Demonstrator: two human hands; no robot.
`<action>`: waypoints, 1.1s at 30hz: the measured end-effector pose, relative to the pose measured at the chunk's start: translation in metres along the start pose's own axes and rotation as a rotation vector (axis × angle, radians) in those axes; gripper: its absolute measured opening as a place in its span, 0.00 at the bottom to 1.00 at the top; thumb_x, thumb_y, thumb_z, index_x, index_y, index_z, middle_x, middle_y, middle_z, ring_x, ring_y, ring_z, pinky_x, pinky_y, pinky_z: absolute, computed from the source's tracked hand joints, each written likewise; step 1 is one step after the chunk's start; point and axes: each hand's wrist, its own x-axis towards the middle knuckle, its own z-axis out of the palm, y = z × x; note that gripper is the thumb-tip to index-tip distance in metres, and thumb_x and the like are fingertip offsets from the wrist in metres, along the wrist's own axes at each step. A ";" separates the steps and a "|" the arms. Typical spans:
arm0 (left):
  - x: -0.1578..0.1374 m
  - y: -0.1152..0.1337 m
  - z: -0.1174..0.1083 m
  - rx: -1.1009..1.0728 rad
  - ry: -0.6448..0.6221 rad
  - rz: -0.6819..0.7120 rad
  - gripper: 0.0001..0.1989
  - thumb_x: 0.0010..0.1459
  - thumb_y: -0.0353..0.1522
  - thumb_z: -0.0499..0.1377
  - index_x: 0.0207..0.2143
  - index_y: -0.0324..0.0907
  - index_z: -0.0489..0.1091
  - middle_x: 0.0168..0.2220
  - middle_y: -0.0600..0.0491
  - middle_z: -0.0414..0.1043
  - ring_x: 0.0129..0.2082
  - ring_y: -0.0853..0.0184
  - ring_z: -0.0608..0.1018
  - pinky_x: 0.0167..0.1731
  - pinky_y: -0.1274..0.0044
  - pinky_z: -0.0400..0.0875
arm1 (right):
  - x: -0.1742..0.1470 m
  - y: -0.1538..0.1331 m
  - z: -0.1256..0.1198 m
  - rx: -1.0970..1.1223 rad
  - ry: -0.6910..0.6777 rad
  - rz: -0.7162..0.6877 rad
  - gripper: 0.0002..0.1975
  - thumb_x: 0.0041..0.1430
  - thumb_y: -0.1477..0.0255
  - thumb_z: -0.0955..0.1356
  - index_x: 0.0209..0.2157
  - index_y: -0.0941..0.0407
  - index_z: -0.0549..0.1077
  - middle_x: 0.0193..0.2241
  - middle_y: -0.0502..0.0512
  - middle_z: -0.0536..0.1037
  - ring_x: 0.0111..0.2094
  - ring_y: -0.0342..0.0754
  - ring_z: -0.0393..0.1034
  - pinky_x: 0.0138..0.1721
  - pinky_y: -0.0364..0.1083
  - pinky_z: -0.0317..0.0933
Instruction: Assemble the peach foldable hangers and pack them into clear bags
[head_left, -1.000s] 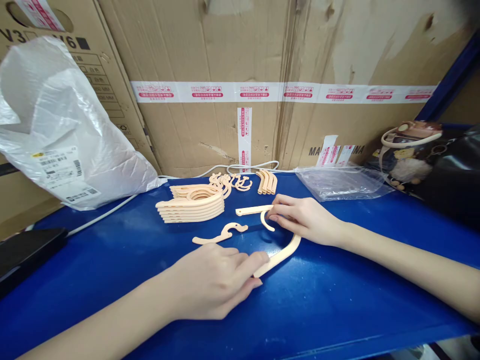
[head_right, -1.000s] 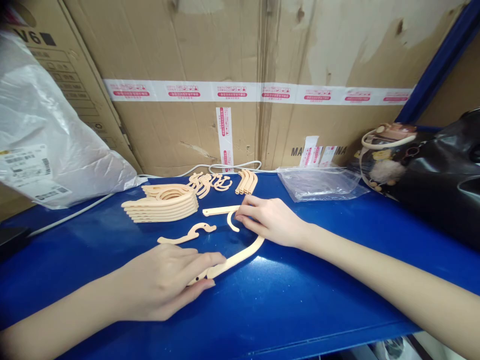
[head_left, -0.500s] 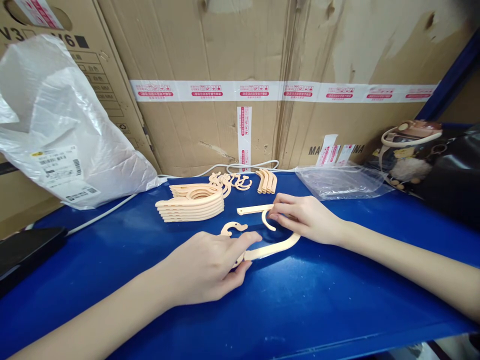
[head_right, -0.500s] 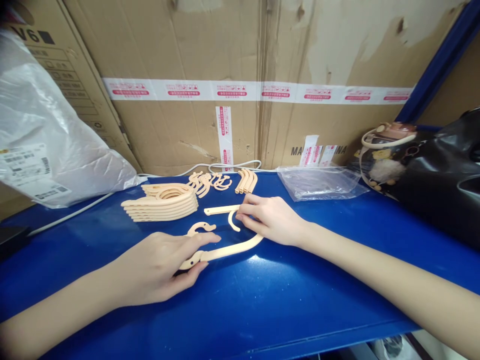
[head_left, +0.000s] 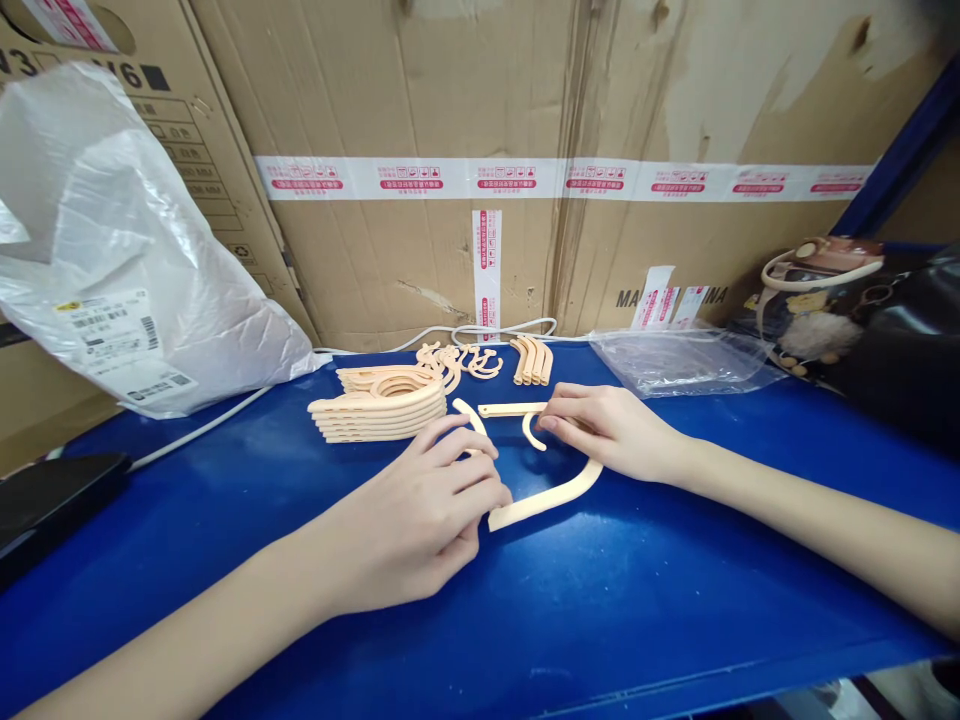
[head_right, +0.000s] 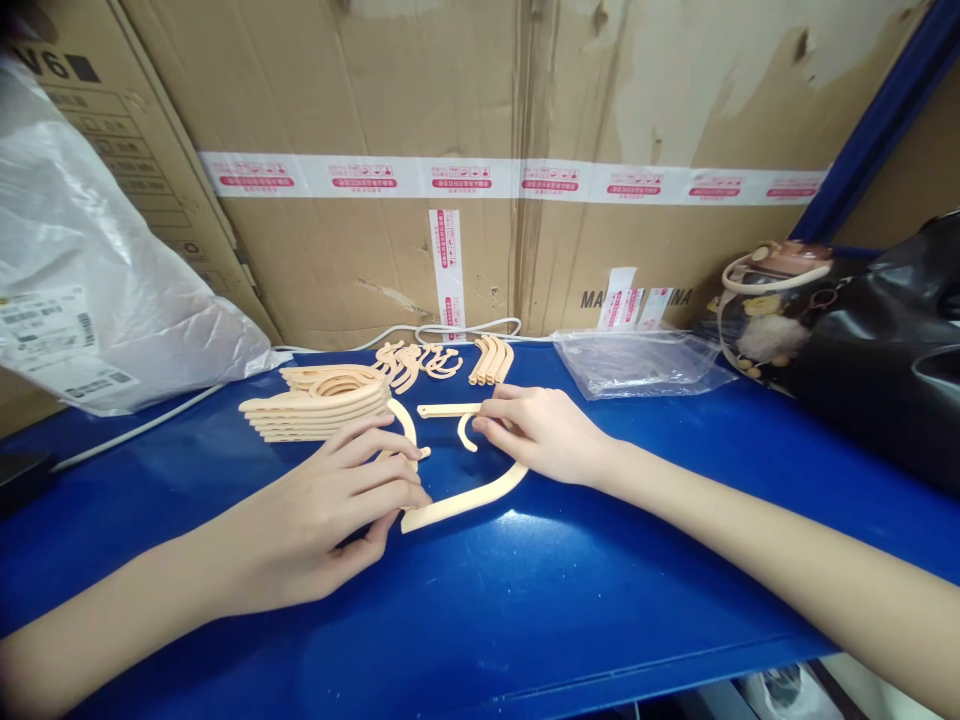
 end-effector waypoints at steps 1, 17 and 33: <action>0.000 -0.001 0.000 -0.008 -0.009 -0.003 0.11 0.61 0.22 0.49 0.39 0.40 0.69 0.37 0.52 0.71 0.49 0.62 0.66 0.57 0.66 0.52 | 0.000 0.001 0.000 0.009 0.000 0.000 0.18 0.68 0.65 0.57 0.36 0.57 0.75 0.30 0.53 0.70 0.31 0.44 0.66 0.33 0.43 0.56; -0.004 -0.010 0.003 0.021 -0.068 -0.026 0.16 0.64 0.22 0.47 0.44 0.45 0.70 0.52 0.51 0.69 0.50 0.62 0.70 0.45 0.70 0.65 | -0.001 0.005 0.006 0.038 0.136 0.040 0.13 0.67 0.68 0.60 0.34 0.56 0.73 0.30 0.50 0.69 0.29 0.42 0.64 0.31 0.42 0.54; -0.006 -0.009 0.002 -0.118 -0.049 -0.130 0.20 0.60 0.21 0.48 0.49 0.44 0.70 0.57 0.53 0.67 0.54 0.66 0.71 0.52 0.74 0.67 | 0.000 0.003 0.006 0.089 0.138 0.077 0.12 0.66 0.70 0.61 0.31 0.56 0.73 0.29 0.49 0.71 0.31 0.43 0.66 0.33 0.42 0.55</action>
